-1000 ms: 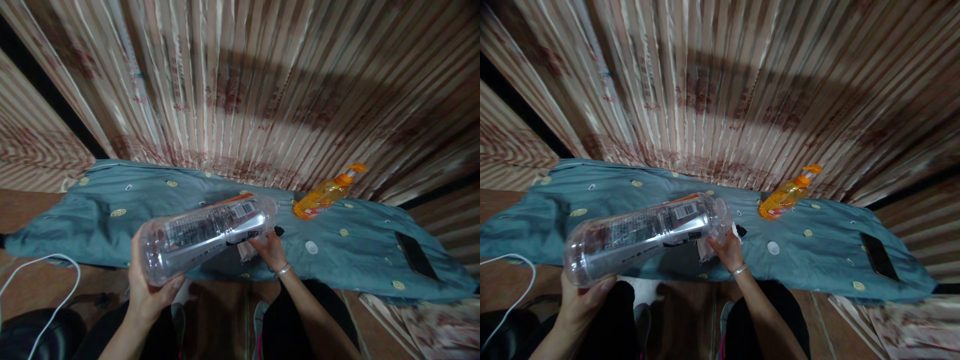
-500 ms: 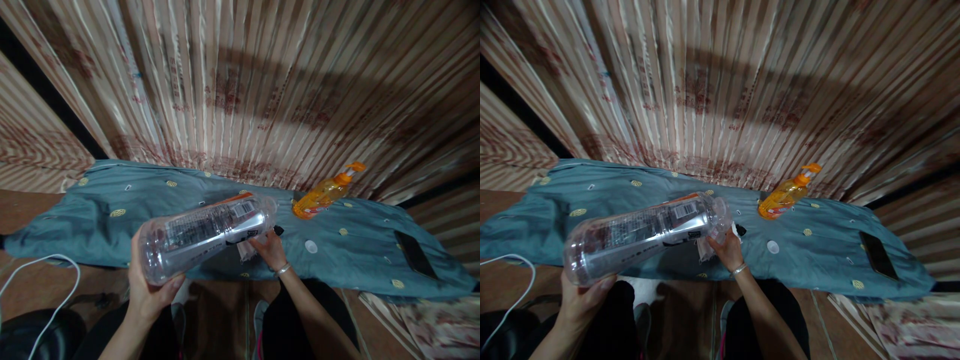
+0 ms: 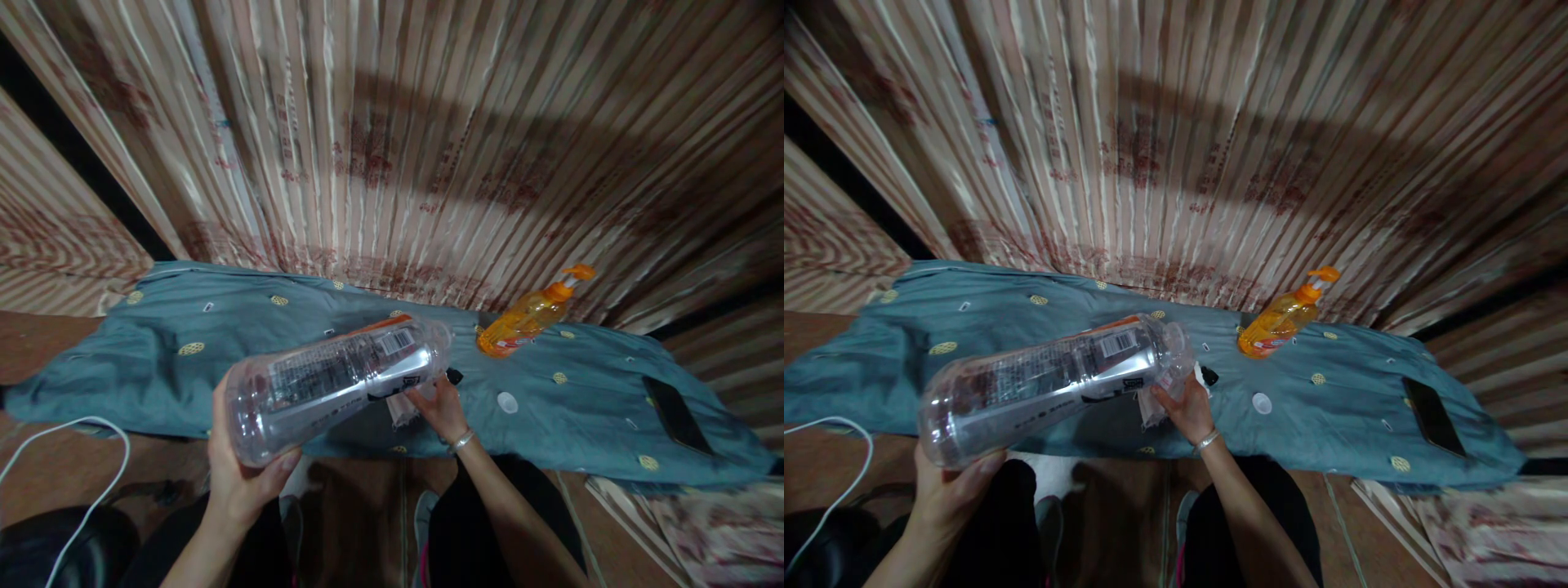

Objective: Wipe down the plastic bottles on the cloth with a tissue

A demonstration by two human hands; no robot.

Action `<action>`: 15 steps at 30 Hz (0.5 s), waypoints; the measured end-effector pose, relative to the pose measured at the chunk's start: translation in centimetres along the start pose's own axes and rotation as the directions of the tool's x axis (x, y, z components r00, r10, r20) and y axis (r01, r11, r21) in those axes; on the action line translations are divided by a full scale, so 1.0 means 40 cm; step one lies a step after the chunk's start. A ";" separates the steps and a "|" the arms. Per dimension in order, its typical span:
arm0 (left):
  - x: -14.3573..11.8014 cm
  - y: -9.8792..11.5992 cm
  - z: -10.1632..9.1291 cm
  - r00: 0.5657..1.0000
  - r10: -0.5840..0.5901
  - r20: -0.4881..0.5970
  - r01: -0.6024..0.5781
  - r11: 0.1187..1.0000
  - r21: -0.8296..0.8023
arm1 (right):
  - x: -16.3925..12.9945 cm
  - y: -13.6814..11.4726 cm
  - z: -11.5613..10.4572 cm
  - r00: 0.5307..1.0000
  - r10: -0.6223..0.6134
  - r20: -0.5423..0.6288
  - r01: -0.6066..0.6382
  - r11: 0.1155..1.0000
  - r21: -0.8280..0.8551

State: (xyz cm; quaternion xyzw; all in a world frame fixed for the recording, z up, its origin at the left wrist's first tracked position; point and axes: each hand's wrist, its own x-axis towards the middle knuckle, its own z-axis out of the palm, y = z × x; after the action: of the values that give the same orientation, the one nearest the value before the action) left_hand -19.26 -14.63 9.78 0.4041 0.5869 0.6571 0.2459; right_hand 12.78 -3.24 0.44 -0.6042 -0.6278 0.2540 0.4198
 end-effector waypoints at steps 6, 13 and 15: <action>0.013 -0.006 -0.013 1.000 0.002 0.018 -0.001 1.000 -0.006 | -0.002 -0.005 0.002 1.000 -0.014 -0.012 0.015 0.999 0.033; 0.046 -0.030 -0.050 0.994 -0.015 0.111 0.014 1.000 0.003 | 0.002 0.009 0.007 0.999 0.012 -0.029 -0.012 1.000 -0.028; 0.041 -0.023 -0.047 0.994 -0.018 0.112 0.017 1.000 0.007 | 0.003 0.015 0.006 1.000 0.010 -0.021 -0.011 0.999 -0.049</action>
State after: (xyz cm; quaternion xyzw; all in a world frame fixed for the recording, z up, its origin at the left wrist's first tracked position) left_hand -21.84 -14.21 9.30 0.4360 0.5775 0.6296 0.2829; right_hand 12.92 -3.02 -0.15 -0.6204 -0.6262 0.2347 0.4099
